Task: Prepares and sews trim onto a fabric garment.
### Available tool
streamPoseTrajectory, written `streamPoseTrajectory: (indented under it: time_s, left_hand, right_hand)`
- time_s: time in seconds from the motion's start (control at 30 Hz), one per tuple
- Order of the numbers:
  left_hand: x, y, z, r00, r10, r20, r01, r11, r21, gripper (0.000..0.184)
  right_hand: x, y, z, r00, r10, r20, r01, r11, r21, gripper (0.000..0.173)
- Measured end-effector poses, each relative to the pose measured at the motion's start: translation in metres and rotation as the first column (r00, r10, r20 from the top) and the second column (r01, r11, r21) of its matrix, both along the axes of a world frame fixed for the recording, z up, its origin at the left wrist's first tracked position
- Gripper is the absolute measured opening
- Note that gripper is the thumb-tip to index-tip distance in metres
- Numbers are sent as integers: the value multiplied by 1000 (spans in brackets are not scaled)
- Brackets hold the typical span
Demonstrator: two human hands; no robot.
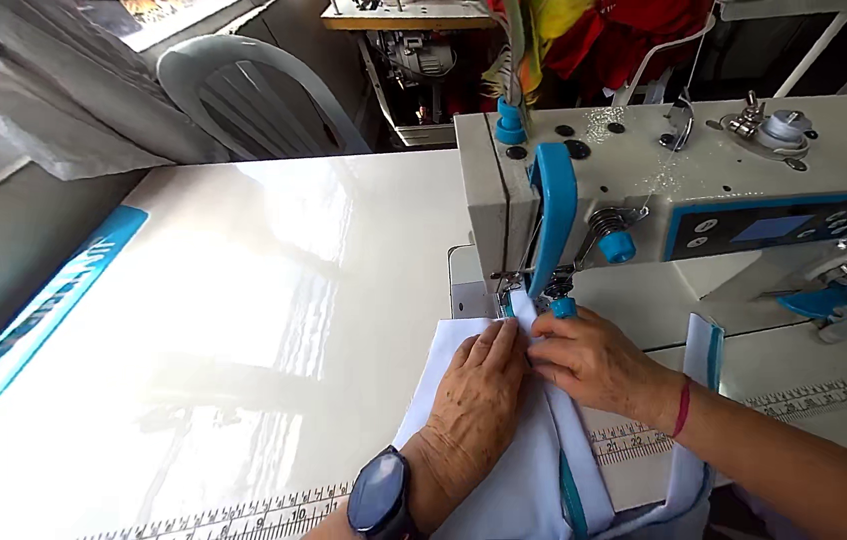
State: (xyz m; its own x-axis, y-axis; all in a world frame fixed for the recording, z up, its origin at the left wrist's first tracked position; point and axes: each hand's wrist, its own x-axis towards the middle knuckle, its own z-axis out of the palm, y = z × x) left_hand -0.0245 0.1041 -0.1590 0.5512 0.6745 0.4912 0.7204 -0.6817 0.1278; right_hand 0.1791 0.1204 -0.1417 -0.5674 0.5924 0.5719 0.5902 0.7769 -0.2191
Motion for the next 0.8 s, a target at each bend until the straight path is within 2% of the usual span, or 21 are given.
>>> streamPoseTrajectory:
  time_s: [0.07, 0.13, 0.27, 0.4, 0.63, 0.8]
  left_hand:
    - [1, -1, 1, 1000, 25, 16, -25, 1000, -16, 34]
    - [1, -2, 2, 998, 53, 19, -53, 998, -18, 36]
    - [1, -11, -2, 995, 80, 63, -75, 994, -84, 46]
    - [-8, -9, -7, 996, 34, 81, -27, 996, -90, 50]
    - [-31, 14, -9, 999, -34, 6, 34, 999, -30, 56]
    - [-34, 26, -6, 993, -112, -28, 111, 993, -28, 57]
  right_hand:
    - [11, 3, -10, 986, 157, 52, -160, 985, 63, 27]
    - [19, 6, -17, 974, 215, 65, -220, 972, 77, 31]
    - [20, 5, -23, 986, 154, 58, -156, 987, 41, 38]
    - [14, 1, -23, 992, 108, 62, -111, 993, 42, 37]
    - [-3, 10, -24, 997, 50, 58, -53, 998, 46, 36]
    - [-8, 2, -24, 997, -64, 54, 60, 996, 68, 36]
